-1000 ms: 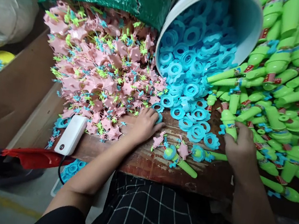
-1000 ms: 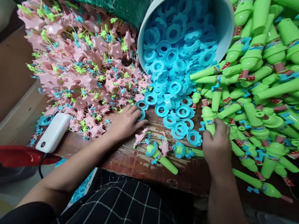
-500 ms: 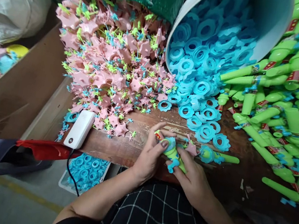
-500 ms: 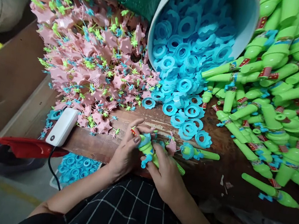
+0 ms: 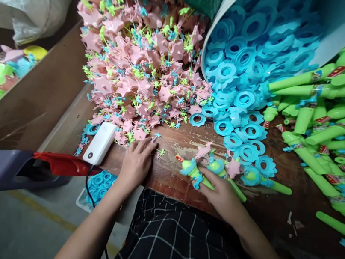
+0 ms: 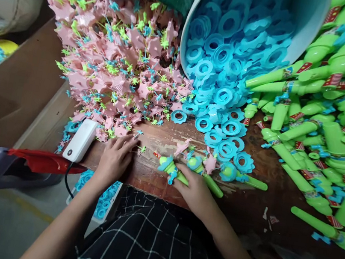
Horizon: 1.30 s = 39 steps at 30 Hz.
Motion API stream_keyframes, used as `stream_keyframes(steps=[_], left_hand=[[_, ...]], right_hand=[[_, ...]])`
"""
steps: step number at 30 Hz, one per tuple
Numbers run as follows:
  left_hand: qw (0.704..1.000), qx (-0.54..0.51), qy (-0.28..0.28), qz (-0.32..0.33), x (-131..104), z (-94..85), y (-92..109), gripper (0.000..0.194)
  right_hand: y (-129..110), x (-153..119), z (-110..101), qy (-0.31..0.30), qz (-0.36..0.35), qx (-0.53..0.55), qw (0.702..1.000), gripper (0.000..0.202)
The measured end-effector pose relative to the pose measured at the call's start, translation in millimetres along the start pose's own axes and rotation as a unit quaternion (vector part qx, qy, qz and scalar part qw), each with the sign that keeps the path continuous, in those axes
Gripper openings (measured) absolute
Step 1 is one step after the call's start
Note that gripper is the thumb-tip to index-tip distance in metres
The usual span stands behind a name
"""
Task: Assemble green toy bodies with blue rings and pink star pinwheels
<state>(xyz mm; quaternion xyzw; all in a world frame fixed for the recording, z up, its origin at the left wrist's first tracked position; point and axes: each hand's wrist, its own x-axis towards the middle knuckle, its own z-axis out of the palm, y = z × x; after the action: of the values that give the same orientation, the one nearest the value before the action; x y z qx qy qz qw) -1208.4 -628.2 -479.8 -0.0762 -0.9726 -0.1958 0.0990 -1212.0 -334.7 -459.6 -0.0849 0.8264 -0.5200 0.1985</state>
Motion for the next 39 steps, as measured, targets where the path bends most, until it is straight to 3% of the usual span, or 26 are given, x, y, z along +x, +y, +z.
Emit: stream_keyframes(steps=[3, 7, 10, 13, 16, 20, 22, 25, 27, 31, 33, 35, 37, 39], left_hand=[[0.998, -0.038, 0.044, 0.029, 9, 3.7, 4, 0.045], [0.973, -0.193, 0.117, 0.054, 21, 19.3, 42, 0.063], [0.955, -0.293, 0.044, 0.026, 27, 37.3, 69, 0.068], [0.957, -0.284, -0.064, 0.008, 31, 49.1, 81, 0.058], [0.959, -0.273, -0.08, 0.004, 32, 52.4, 81, 0.043], [0.922, -0.377, -0.09, -0.002, 29, 56.4, 79, 0.062], [0.914, -0.4, -0.059, -0.034, 27, 57.9, 77, 0.06], [0.886, -0.434, 0.087, -0.14, 29, 51.6, 68, 0.051], [0.88, -0.402, 0.177, -0.182, 33, 41.2, 60, 0.053], [0.947, -0.172, 0.225, -0.149, 40, 23.4, 59, 0.064], [0.972, -0.126, 0.185, -0.074, 39, 24.9, 70, 0.064], [0.986, -0.151, 0.077, 0.006, 36, 33.4, 84, 0.057], [0.98, -0.19, -0.043, 0.045, 33, 44.0, 96, 0.047], [0.972, -0.206, -0.098, 0.057, 30, 51.6, 103, 0.043]], right_hand=[[1, 8, -5, 0.054, -0.031, -0.033, 0.998, 0.04], [-5, -2, -13, 0.034, -0.011, 0.002, 0.999, 0.047], [-9, -19, -20, 0.027, 0.025, -0.021, 0.999, 0.05], [-11, -33, -28, 0.053, 0.062, -0.078, 0.994, 0.05], [-11, -43, -34, 0.084, 0.08, -0.112, 0.987, 0.049], [-5, -49, -38, 0.097, 0.056, -0.136, 0.984, 0.049], [0, -52, -38, 0.086, 0.045, -0.142, 0.985, 0.047], [6, -56, -38, 0.116, 0.06, -0.147, 0.98, 0.046], [9, -58, -39, 0.158, 0.08, -0.14, 0.974, 0.047], [9, -56, -40, 0.179, 0.096, -0.111, 0.973, 0.046], [8, -55, -40, 0.168, 0.091, -0.104, 0.976, 0.045], [7, -54, -38, 0.149, 0.087, -0.108, 0.979, 0.045], [8, -54, -37, 0.126, 0.086, -0.133, 0.979, 0.047], [10, -56, -36, 0.103, 0.091, -0.173, 0.975, 0.049]])
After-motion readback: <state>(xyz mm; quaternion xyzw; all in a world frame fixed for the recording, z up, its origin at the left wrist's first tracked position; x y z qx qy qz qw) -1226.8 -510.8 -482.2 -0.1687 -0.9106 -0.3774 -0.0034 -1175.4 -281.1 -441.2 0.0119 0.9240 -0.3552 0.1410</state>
